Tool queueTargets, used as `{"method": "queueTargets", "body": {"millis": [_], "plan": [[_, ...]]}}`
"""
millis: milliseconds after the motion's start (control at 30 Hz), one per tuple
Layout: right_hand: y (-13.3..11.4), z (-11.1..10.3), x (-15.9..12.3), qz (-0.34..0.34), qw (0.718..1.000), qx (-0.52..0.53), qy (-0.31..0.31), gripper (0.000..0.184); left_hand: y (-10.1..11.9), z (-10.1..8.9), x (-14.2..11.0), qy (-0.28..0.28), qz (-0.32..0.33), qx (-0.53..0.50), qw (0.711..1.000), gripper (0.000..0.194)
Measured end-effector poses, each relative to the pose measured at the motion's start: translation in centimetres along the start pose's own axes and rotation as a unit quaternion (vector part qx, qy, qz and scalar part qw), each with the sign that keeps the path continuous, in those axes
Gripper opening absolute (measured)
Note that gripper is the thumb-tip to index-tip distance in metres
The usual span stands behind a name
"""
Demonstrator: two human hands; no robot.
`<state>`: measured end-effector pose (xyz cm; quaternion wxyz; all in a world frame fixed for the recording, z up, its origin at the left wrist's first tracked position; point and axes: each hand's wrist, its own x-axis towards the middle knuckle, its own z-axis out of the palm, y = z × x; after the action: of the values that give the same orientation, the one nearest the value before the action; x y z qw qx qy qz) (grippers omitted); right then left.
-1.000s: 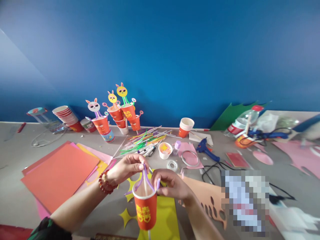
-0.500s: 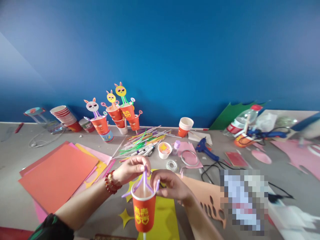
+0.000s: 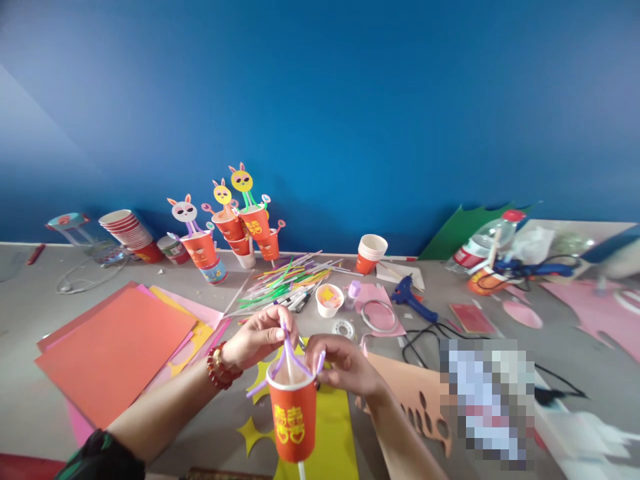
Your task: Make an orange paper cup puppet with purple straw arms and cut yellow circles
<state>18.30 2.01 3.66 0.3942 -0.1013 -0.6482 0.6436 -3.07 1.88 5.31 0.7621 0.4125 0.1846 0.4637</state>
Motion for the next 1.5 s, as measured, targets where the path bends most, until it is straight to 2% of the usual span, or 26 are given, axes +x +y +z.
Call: {"method": "queueTargets", "body": {"millis": [233,400,533,700,867,967,1133,1233,1300,1400,1500], "plan": [[0.3,-0.2,-0.1,-0.010,1.000,-0.001,-0.003,0.018,-1.6,-0.7,0.1,-0.051,0.033,-0.072,0.996,0.020],[0.2,0.1,0.0,-0.011,1.000,0.000,0.004,0.020,-2.0,-0.9,0.1,-0.045,0.039,-0.087,0.994,0.023],[0.1,0.1,0.1,0.002,1.000,0.001,0.005,0.020,-1.1,-0.5,0.0,-0.021,0.033,-0.020,0.999,0.021],[-0.1,0.2,0.3,0.008,1.000,0.003,0.009,0.020,0.5,0.2,-0.5,0.036,0.011,0.063,0.997,0.025],[-0.1,0.2,0.3,0.004,1.000,-0.014,0.010,0.020,0.7,0.3,-0.8,0.079,0.008,0.097,0.992,0.024],[0.0,0.1,0.3,0.004,1.000,-0.015,0.010,0.019,0.6,0.2,-1.0,0.080,0.015,0.111,0.991,0.025],[-0.2,0.2,0.3,0.000,1.000,-0.011,0.009,0.019,1.1,0.0,-1.4,0.038,0.015,0.160,0.986,0.030],[-0.2,0.2,0.2,0.007,1.000,-0.007,0.011,0.019,1.6,-0.3,-1.7,0.040,0.026,0.227,0.973,0.023],[-0.2,0.1,0.1,0.011,1.000,-0.008,0.014,0.019,2.0,-0.7,-1.9,0.022,0.057,0.286,0.956,0.019],[-0.3,0.0,-0.1,0.007,1.000,-0.013,0.016,0.019,2.7,-1.5,-2.6,-0.062,0.130,0.409,0.901,0.016],[-0.4,0.0,-0.2,0.009,1.000,-0.007,0.027,0.019,3.4,-2.6,-3.7,-0.133,0.147,0.492,0.848,0.024]]}}
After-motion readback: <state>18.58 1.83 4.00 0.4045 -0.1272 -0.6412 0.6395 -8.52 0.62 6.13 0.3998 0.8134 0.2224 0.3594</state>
